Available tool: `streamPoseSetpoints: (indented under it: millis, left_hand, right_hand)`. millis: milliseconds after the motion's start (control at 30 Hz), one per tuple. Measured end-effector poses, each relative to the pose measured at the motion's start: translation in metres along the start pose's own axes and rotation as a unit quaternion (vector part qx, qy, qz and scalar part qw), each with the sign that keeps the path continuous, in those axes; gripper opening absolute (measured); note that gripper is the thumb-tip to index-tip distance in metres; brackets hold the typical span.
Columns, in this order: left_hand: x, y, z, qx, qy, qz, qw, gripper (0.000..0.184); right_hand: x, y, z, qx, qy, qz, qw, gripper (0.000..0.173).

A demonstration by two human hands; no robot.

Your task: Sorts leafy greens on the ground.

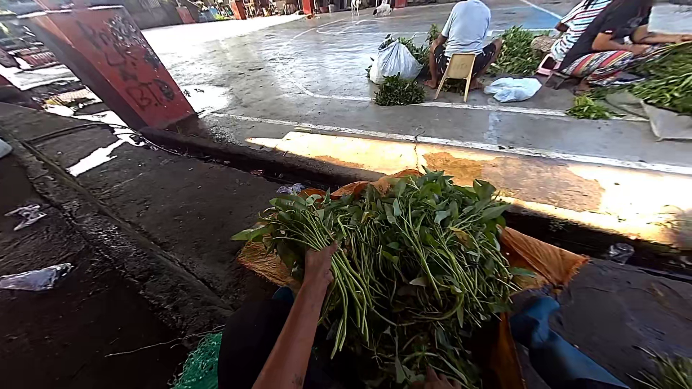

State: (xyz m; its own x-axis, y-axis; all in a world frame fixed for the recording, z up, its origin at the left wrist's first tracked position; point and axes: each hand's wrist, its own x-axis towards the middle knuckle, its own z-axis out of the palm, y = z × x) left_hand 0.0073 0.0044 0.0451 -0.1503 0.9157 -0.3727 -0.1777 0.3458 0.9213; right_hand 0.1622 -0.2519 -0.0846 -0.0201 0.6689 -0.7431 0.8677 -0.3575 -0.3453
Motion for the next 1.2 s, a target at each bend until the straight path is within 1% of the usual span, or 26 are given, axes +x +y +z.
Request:
streamPoseSetpoints:
  millis: [67,100,167,200,233,267,333,367,400,433,500,533,567,633,667,700,767,800,867,900,933,1033,1067,1100,1167,1200]
  left_hand:
    - [-0.003,-0.008,0.001,0.009,-0.046,-0.002,0.999,0.05]
    - [-0.001,-0.012,0.003,0.005,-0.067,-0.011,0.998,0.048]
    - [0.002,-0.02,0.006,-0.015,-0.119,-0.042,0.992,0.045]
    - [0.002,-0.023,0.008,-0.025,-0.138,-0.056,0.989,0.041]
    - [0.002,-0.026,0.01,-0.034,-0.151,-0.066,0.986,0.034]
    - [0.001,-0.027,0.012,-0.047,-0.16,-0.078,0.983,0.029]
    - [0.0,-0.026,0.015,-0.071,-0.169,-0.102,0.978,0.022]
    - [-0.002,-0.024,0.015,-0.086,-0.175,-0.111,0.974,0.02]
    - [-0.002,-0.023,0.014,-0.099,-0.177,-0.115,0.972,0.017]
    - [-0.002,-0.021,0.014,-0.106,-0.176,-0.115,0.972,0.015]
    - [-0.001,-0.019,0.011,-0.114,-0.168,-0.106,0.973,0.012]
    - [0.0,-0.018,0.01,-0.116,-0.16,-0.101,0.975,0.012]
    - [0.002,-0.018,0.009,-0.119,-0.154,-0.096,0.976,0.013]
    - [0.003,-0.022,0.005,-0.129,-0.156,-0.087,0.975,0.023]
    - [0.003,-0.024,0.004,-0.135,-0.165,-0.081,0.974,0.03]
    - [0.003,-0.024,0.004,-0.14,-0.179,-0.073,0.971,0.036]
    - [0.002,-0.023,0.005,-0.135,-0.197,-0.055,0.969,0.034]
    - [0.001,-0.023,0.006,-0.127,-0.206,-0.052,0.969,0.03]
    - [-0.002,-0.022,0.007,-0.107,-0.223,-0.05,0.968,0.021]
    - [-0.004,-0.024,0.007,-0.098,-0.229,-0.053,0.967,0.019]
    - [-0.004,-0.025,0.007,-0.087,-0.236,-0.051,0.967,0.018]
    - [-0.001,-0.029,0.011,-0.062,-0.242,-0.037,0.968,0.021]
    - [-0.001,-0.031,0.012,-0.048,-0.238,-0.031,0.97,0.023]
    - [-0.001,-0.033,0.013,-0.027,-0.236,-0.019,0.971,0.025]
    - [-0.005,-0.039,0.016,0.023,-0.239,0.007,0.971,0.026]
    - [-0.006,-0.041,0.016,0.044,-0.246,0.019,0.968,0.027]
  right_hand:
    - [-0.005,-0.01,-0.031,0.027,0.11,-0.017,0.993,0.057]
    - [-0.002,-0.013,-0.048,0.043,0.212,-0.038,0.976,0.059]
    - [0.016,-0.015,-0.08,0.073,0.431,-0.07,0.897,0.047]
    - [0.025,-0.015,-0.098,0.085,0.493,-0.059,0.864,0.043]
    - [0.034,-0.015,-0.115,0.097,0.511,-0.029,0.854,0.042]
    - [0.039,-0.016,-0.132,0.108,0.485,0.01,0.868,0.044]
    - [0.046,-0.016,-0.159,0.124,0.381,0.058,0.914,0.048]
    - [0.049,-0.017,-0.164,0.138,0.359,0.048,0.922,0.044]
    - [0.049,-0.019,-0.163,0.16,0.379,0.014,0.911,0.039]
    - [0.048,-0.021,-0.157,0.185,0.442,-0.038,0.877,0.034]
    - [0.045,-0.027,-0.144,0.228,0.584,-0.127,0.768,0.025]
    - [0.041,-0.027,-0.143,0.244,0.621,-0.139,0.732,0.023]
    - [0.035,-0.024,-0.146,0.262,0.628,-0.124,0.722,0.023]
    - [0.021,-0.009,-0.152,0.301,0.586,-0.065,0.75,0.029]
    - [0.016,-0.003,-0.153,0.308,0.58,-0.058,0.752,0.031]
    - [0.013,0.0,-0.153,0.304,0.601,-0.075,0.736,0.031]
    - [0.007,-0.001,-0.15,0.265,0.645,-0.107,0.709,0.031]
    - [0.002,0.0,-0.149,0.239,0.639,-0.099,0.724,0.032]
    - [-0.011,0.009,-0.155,0.202,0.525,-0.014,0.827,0.038]
    - [-0.019,0.012,-0.159,0.19,0.466,0.034,0.864,0.039]
    - [-0.023,0.014,-0.159,0.184,0.472,0.041,0.861,0.037]
    - [-0.025,0.01,-0.147,0.137,0.651,-0.056,0.744,0.032]
    - [-0.026,0.006,-0.143,0.126,0.659,-0.06,0.739,0.035]
    - [-0.029,0.003,-0.14,0.124,0.617,-0.042,0.776,0.042]
    - [-0.036,-0.004,-0.138,0.125,0.441,0.03,0.888,0.063]
    - [-0.035,-0.006,-0.133,0.125,0.417,0.023,0.9,0.065]
